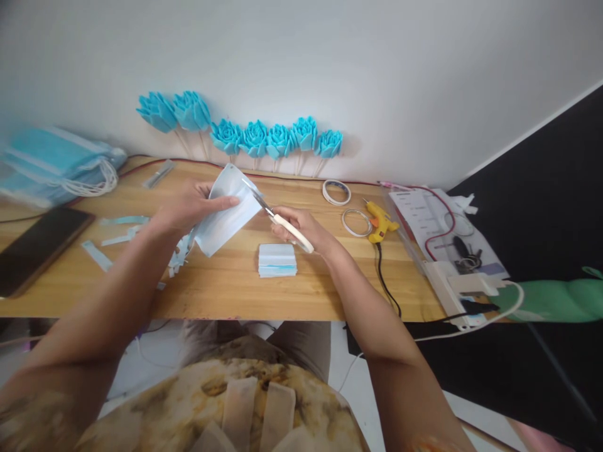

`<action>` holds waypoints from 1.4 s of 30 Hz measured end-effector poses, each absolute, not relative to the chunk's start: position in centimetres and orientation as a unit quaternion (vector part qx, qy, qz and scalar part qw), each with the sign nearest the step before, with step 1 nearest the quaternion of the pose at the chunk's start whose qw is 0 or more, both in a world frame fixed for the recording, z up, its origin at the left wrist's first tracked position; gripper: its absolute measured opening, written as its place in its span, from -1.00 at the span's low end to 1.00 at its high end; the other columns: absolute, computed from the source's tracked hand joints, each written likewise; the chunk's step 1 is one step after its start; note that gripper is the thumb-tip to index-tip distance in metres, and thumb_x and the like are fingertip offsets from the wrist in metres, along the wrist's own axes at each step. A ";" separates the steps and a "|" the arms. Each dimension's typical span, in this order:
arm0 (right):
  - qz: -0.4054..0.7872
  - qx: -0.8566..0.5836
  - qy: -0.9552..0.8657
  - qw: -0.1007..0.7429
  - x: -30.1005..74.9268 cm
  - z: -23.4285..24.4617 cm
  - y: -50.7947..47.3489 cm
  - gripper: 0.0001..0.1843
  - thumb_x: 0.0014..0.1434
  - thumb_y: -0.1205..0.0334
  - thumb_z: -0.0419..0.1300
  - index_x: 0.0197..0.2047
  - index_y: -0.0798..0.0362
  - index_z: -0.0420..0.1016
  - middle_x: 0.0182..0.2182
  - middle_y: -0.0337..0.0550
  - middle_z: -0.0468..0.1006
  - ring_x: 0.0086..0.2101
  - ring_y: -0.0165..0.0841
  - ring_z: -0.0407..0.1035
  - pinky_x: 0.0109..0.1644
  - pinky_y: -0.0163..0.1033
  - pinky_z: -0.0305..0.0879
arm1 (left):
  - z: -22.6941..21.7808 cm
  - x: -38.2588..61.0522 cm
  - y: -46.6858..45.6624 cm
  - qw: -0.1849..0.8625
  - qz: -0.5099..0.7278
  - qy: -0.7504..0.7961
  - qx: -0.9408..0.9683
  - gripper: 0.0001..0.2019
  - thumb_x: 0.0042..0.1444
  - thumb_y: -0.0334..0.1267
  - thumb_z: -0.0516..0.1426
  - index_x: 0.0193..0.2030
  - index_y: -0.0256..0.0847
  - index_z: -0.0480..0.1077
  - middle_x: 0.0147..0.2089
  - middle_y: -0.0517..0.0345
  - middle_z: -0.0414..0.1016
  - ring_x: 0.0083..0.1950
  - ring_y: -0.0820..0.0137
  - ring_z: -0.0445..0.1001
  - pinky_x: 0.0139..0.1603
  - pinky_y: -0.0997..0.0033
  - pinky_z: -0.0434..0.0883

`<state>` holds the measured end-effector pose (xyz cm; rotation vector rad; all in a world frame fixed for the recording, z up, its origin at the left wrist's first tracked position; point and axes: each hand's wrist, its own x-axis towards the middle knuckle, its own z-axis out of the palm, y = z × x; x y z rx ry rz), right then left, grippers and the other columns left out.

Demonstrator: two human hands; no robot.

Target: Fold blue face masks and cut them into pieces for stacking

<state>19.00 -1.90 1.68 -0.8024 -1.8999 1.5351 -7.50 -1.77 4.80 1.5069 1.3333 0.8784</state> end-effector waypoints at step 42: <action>0.591 -0.329 -0.666 0.314 17.9 2.5 -2.6 -0.44 0.00 -0.26 0.42 -0.24 0.04 0.43 -0.59 -0.41 0.23 -0.58 -0.56 0.05 -0.52 -0.34 0.01 | 4.5 -6.1 -2.4 0.514 0.383 0.509 0.573 -0.53 -0.15 0.18 0.34 -0.41 -0.26 0.51 -0.48 0.13 0.47 -0.51 0.45 0.33 -0.54 0.48 0.16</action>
